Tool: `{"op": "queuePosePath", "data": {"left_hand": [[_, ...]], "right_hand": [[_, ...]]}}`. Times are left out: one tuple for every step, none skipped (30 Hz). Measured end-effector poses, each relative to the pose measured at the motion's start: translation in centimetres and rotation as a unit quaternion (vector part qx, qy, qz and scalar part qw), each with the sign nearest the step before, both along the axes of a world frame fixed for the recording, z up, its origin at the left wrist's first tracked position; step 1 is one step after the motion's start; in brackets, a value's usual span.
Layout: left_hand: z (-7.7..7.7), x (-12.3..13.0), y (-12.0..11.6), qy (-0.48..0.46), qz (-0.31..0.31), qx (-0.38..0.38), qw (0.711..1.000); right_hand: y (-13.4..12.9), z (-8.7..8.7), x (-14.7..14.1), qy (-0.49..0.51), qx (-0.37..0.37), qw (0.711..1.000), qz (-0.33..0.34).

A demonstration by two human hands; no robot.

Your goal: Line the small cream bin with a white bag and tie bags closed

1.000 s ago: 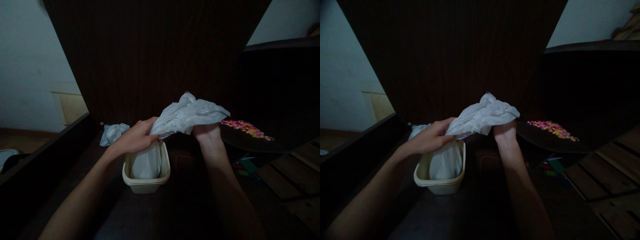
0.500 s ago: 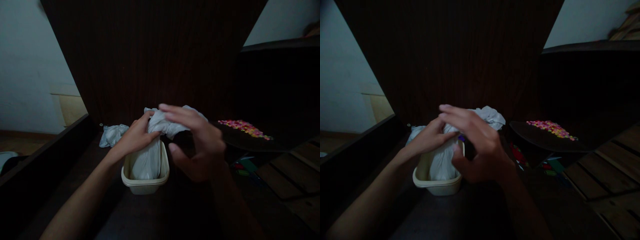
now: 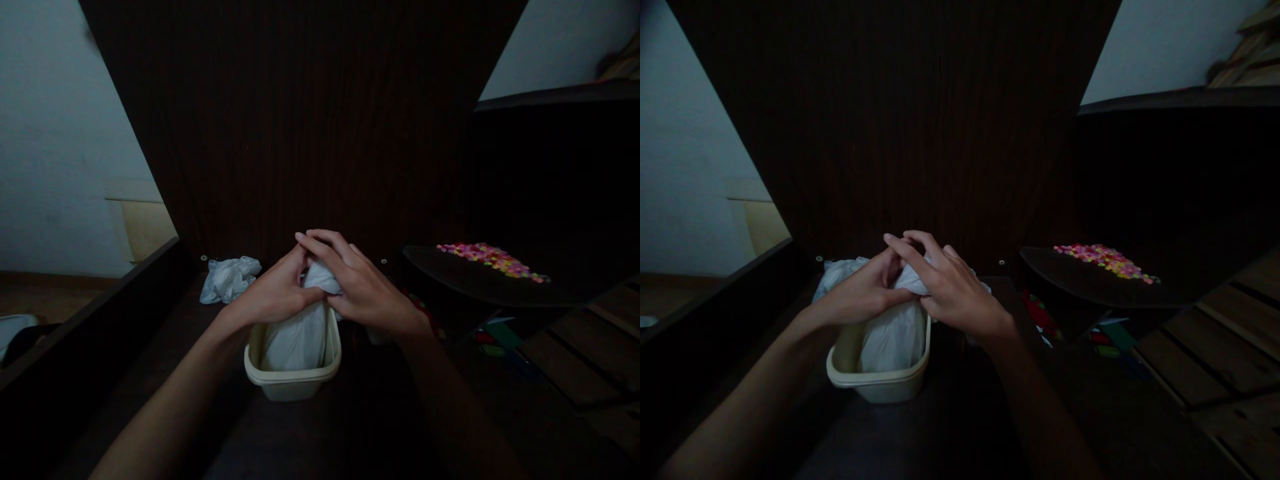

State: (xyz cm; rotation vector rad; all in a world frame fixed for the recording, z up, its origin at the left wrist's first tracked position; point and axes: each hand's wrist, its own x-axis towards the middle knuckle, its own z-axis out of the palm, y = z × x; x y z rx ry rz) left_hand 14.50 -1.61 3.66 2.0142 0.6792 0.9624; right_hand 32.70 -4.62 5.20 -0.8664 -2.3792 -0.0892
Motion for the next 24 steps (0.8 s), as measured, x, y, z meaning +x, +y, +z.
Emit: {"op": "queuePosePath", "data": {"left_hand": [[0.0, 0.0, -0.1, 0.002, -0.004, 0.0, 1.0], [0.1, -0.1, -0.2, 0.002, -0.002, 0.009, 1.0], [0.1, -0.1, -0.2, 0.003, 0.002, 0.021, 1.0], [0.2, -0.2, -0.3, 0.005, 0.008, 0.033, 0.999], [0.3, -0.2, -0.3, 0.009, 0.015, 0.043, 0.999], [0.4, -0.3, -0.4, 0.014, 0.021, 0.049, 0.998], [0.5, -0.4, -0.4, 0.019, 0.024, 0.053, 0.998], [0.6, -0.4, -0.5, 0.025, 0.024, 0.056, 0.998], [0.7, -0.5, -0.5, 0.029, 0.023, 0.059, 0.998], [0.8, -0.5, -0.5, 0.03, 0.024, 0.061, 0.997], [0.9, -0.5, -0.6, 0.03, 0.025, 0.063, 0.997], [1.0, -0.5, -0.6, 0.029, 0.025, 0.062, 0.997], [1.0, -0.4, -0.6, 0.029, 0.024, 0.061, 0.997], [1.1, -0.4, -0.6, 0.029, 0.023, 0.061, 0.997], [1.1, -0.4, -0.7, 0.033, 0.021, 0.062, 0.997], [1.1, -0.4, -0.7, 0.039, 0.022, 0.063, 0.997], [1.2, -0.4, -0.8, 0.048, 0.024, 0.061, 0.997], [1.2, -0.4, -0.8, 0.057, 0.024, 0.058, 0.996], [1.3, -0.5, -0.9, 0.068, 0.02, 0.052, 0.996], [1.4, -0.5, -0.9, 0.081, 0.014, 0.048, 0.995], [1.5, -0.6, -1.0, 0.096, 0.007, 0.047, 0.994], [1.6, -0.7, -1.0, 0.111, 0.001, 0.05, 0.993], [1.8, -0.7, -1.1, 0.126, -0.002, 0.056, 0.991], [1.9, -0.7, -1.1, 0.139, -0.003, 0.062, 0.988]], "right_hand": [[0.0, 0.0, 0.1, 0.006, -0.005, 1.0, -0.003], [0.0, 0.0, 0.2, 0.01, -0.012, 1.0, -0.008], [0.0, 0.0, 0.3, 0.011, -0.017, 1.0, -0.014], [0.0, 0.0, 0.4, 0.011, -0.02, 0.999, -0.023], [0.0, 0.0, 0.5, 0.009, -0.024, 0.999, -0.032], [0.0, 0.0, 0.7, 0.005, -0.029, 0.999, -0.041], [0.0, 0.1, 0.8, 0.0, -0.037, 0.998, -0.05], [-0.1, 0.2, 1.0, -0.005, -0.043, 0.997, -0.057], [-0.1, 0.3, 1.1, -0.012, -0.048, 0.997, -0.065], [-0.2, 0.4, 1.2, -0.02, -0.047, 0.996, -0.072], [-0.2, 0.6, 1.3, -0.028, -0.04, 0.996, -0.079], [-0.2, 0.6, 1.5, -0.034, -0.028, 0.995, -0.086], [-0.1, 0.7, 1.7, -0.038, -0.016, 0.995, -0.09], [-0.1, 0.7, 1.9, -0.038, -0.006, 0.995, -0.092], [0.0, 0.7, 2.1, -0.035, 0.0, 0.995, -0.093], [0.2, 0.6, 2.4, -0.031, 0.002, 0.995, -0.093], [0.3, 0.5, 2.7, -0.027, -0.001, 0.995, -0.096], [0.5, 0.3, 3.0, -0.024, -0.006, 0.994, -0.104], [0.6, 0.2, 3.4, -0.022, -0.011, 0.993, -0.116], [0.8, 0.0, 3.7, -0.021, -0.017, 0.992, -0.126], [1.0, -0.1, 4.0, -0.022, -0.023, 0.991, -0.133], [1.1, -0.1, 4.3, -0.023, -0.028, 0.99, -0.137], [1.3, -0.1, 4.6, -0.024, -0.033, 0.989, -0.14], [1.4, -0.1, 4.9, -0.027, -0.038, 0.989, -0.143]]}}
